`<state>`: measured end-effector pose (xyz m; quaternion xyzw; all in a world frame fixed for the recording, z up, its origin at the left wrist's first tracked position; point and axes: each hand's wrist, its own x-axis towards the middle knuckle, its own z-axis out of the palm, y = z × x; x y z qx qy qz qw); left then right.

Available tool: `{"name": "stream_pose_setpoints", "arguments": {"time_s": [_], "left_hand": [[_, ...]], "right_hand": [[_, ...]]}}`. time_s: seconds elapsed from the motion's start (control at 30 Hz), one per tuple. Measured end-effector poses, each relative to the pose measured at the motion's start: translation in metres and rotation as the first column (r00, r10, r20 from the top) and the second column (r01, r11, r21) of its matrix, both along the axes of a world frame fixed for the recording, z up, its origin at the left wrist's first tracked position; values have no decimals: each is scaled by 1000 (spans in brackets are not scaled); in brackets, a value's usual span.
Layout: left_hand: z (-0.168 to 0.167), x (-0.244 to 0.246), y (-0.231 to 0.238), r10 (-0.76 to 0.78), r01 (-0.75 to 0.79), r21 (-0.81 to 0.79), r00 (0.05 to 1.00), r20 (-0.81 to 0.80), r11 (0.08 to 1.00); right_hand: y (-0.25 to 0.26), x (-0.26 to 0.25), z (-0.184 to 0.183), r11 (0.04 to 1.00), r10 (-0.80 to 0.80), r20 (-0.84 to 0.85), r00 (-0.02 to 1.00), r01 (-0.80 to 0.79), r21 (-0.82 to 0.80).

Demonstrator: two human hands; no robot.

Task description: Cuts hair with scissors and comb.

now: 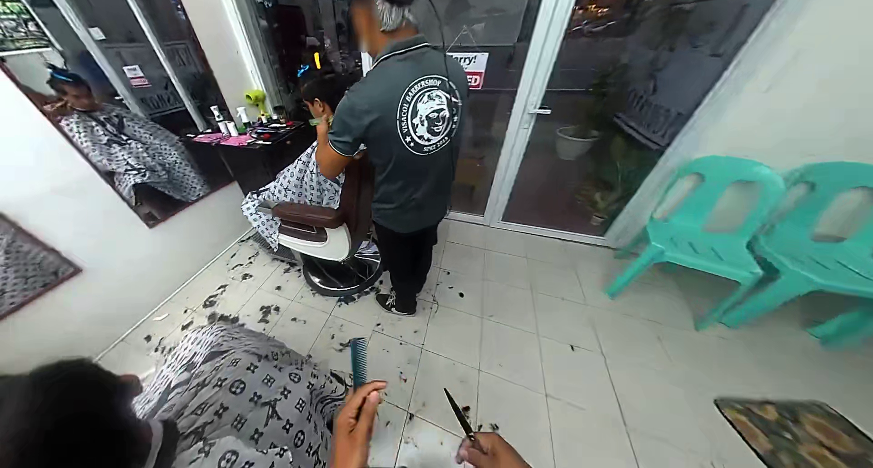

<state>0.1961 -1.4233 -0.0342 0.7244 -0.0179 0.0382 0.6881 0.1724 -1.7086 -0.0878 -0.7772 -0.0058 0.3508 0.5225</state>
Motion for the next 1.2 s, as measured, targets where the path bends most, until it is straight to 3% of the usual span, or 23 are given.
{"name": "stream_pose_setpoints", "arguments": {"time_s": [0.07,0.17,0.27,0.33,0.4,0.5,0.53,0.6,0.77,0.97,1.13,1.2], "left_hand": [[-12,16,34,80,-77,144,997,-12,987],[29,14,71,242,-259,343,966,94,903],[82,17,94,396,-515,452,855,335,728],[106,8,114,486,-694,412,714,504,590],[121,-16,133,582,-848,356,529,618,392],[137,-69,149,612,-906,384,203,764,-179],[142,-80,150,638,-871,378,102,763,-313],[152,-83,149,695,-783,413,-33,718,-465],[144,-38,158,800,-651,551,-147,582,-521],[129,-25,173,718,-585,497,-228,658,-641],[131,-26,176,734,-608,494,-230,639,-621],[129,-32,173,697,-647,401,-292,655,-648]], "right_hand": [[22,42,-23,993,-51,11,999,50,104],[57,97,-18,990,24,63,998,-32,139],[77,157,1,977,142,76,987,-152,149],[91,199,3,960,239,61,969,-245,137],[105,236,-2,935,324,53,945,-328,132],[129,276,-15,884,450,29,892,-450,130],[139,288,-15,860,498,16,867,-496,122],[160,310,-12,797,598,-10,802,-593,113],[206,359,-6,648,757,-12,653,-748,146],[263,394,5,656,735,-37,677,-698,286],[326,398,17,642,714,-8,700,-650,406],[354,397,27,620,719,3,695,-643,450]]}}
